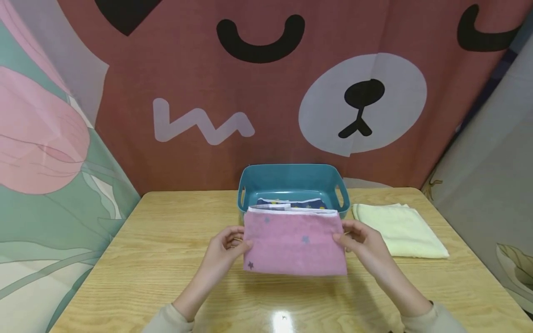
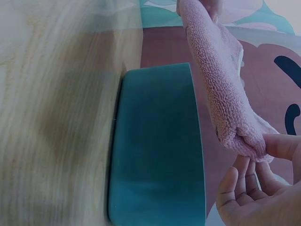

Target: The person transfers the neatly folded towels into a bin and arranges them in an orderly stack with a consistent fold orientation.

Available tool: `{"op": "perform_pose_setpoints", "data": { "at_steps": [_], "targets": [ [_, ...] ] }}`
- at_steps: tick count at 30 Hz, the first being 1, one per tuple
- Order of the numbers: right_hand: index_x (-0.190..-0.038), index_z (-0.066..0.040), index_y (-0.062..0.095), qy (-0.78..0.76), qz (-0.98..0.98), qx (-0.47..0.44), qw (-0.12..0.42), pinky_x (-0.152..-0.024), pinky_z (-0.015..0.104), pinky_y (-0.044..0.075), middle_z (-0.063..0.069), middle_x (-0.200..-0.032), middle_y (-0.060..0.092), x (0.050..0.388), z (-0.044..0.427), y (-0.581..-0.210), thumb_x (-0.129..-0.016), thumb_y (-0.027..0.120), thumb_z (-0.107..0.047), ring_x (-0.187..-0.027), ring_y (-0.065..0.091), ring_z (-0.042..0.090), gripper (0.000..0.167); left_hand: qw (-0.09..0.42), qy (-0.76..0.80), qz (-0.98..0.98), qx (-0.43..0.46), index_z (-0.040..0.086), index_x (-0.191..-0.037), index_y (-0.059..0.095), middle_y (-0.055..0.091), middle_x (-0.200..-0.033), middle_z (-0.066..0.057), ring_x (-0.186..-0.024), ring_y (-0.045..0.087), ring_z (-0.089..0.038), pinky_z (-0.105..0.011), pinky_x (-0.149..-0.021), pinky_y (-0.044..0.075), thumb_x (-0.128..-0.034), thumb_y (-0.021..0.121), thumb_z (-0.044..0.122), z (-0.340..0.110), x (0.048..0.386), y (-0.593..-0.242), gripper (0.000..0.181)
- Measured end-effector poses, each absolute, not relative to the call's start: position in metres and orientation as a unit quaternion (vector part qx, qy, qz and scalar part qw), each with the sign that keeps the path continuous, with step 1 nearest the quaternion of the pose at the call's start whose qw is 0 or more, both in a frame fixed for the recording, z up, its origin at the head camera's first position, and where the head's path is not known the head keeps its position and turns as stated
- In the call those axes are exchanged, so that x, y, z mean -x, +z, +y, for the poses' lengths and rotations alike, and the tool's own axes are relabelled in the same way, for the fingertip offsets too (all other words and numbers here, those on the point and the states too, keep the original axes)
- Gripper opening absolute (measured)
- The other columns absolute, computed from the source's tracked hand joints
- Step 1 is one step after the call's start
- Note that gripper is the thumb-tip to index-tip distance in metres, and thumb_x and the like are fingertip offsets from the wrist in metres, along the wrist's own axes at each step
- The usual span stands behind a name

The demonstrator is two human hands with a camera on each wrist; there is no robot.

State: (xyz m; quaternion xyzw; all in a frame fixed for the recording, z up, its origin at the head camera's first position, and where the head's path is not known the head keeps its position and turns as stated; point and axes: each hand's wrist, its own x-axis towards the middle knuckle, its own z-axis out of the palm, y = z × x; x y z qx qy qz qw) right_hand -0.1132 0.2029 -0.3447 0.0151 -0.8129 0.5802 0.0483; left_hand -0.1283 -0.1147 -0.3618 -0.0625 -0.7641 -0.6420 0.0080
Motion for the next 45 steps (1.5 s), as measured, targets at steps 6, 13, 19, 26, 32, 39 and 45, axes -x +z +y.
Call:
{"op": "perform_pose_setpoints", "data": {
  "at_steps": [6, 13, 19, 26, 32, 39, 45],
  "targets": [
    [-0.121, 0.005, 0.062, 0.586, -0.808, -0.015, 0.060, -0.068, 0.023, 0.050, 0.004, -0.093, 0.063, 0.116, 0.201, -0.341, -0.090, 0.072, -0.011, -0.079, 0.059, 0.009, 0.036, 0.017, -0.644, -0.763, 0.057, -0.003, -0.113, 0.065, 0.066, -0.093, -0.008, -0.085, 0.062, -0.021, -0.024, -0.075, 0.051, -0.0865, 0.074, 0.002, -0.114, 0.132, -0.361, 0.029],
    [-0.123, 0.004, 0.062, 0.580, -0.813, -0.017, 0.057, -0.070, 0.024, 0.050, 0.004, -0.093, 0.062, 0.121, 0.200, -0.335, -0.092, 0.072, -0.014, -0.080, 0.058, 0.010, 0.037, 0.022, -0.654, -0.754, 0.053, -0.004, -0.115, 0.064, 0.066, -0.096, -0.009, -0.089, 0.062, -0.023, -0.023, -0.077, 0.052, -0.0880, 0.073, 0.004, -0.114, 0.135, -0.362, 0.029],
    [-0.126, 0.003, 0.060, 0.575, -0.817, -0.011, 0.050, -0.072, 0.026, 0.051, 0.004, -0.098, 0.063, 0.127, 0.200, -0.332, -0.092, 0.071, -0.015, -0.083, 0.058, 0.009, 0.040, 0.032, -0.657, -0.752, 0.050, -0.002, -0.117, 0.065, 0.065, -0.100, -0.011, -0.092, 0.061, -0.023, -0.023, -0.080, 0.051, -0.0889, 0.072, 0.004, -0.114, 0.142, -0.361, 0.029],
    [-0.122, 0.005, 0.060, 0.577, -0.814, -0.016, 0.064, -0.069, 0.024, 0.049, 0.003, -0.094, 0.061, 0.133, 0.199, -0.330, -0.093, 0.070, -0.013, -0.079, 0.056, 0.009, 0.036, 0.040, -0.653, -0.755, 0.046, -0.002, -0.118, 0.064, 0.065, -0.103, -0.011, -0.094, 0.062, -0.021, -0.023, -0.080, 0.051, -0.0897, 0.072, 0.006, -0.112, 0.147, -0.357, 0.031],
    [-0.123, 0.005, 0.059, 0.582, -0.811, -0.014, 0.064, -0.068, 0.022, 0.049, 0.002, -0.095, 0.059, 0.138, 0.200, -0.328, -0.093, 0.070, -0.014, -0.079, 0.056, 0.008, 0.038, 0.052, -0.658, -0.750, 0.044, -0.003, -0.119, 0.064, 0.066, -0.103, -0.011, -0.091, 0.063, -0.018, -0.022, -0.078, 0.051, -0.0893, 0.073, 0.006, -0.110, 0.152, -0.353, 0.032],
    [-0.128, 0.004, 0.057, 0.567, -0.821, -0.011, 0.064, -0.072, 0.022, 0.050, 0.006, -0.104, 0.060, 0.145, 0.203, -0.322, -0.095, 0.069, -0.021, -0.087, 0.056, 0.008, 0.043, 0.069, -0.655, -0.750, 0.056, -0.002, -0.119, 0.065, 0.067, -0.102, -0.011, -0.091, 0.063, -0.018, -0.022, -0.078, 0.051, -0.0892, 0.072, 0.004, -0.106, 0.161, -0.349, 0.031],
    [-0.127, 0.003, 0.058, 0.566, -0.821, -0.011, 0.066, -0.073, 0.023, 0.050, 0.011, -0.105, 0.060, 0.151, 0.203, -0.321, -0.096, 0.067, -0.021, -0.089, 0.056, 0.011, 0.041, 0.082, -0.656, -0.748, 0.055, -0.002, -0.118, 0.065, 0.067, -0.101, -0.011, -0.092, 0.063, -0.021, -0.022, -0.078, 0.050, -0.0890, 0.072, 0.003, -0.103, 0.167, -0.347, 0.030]
  ]
}}
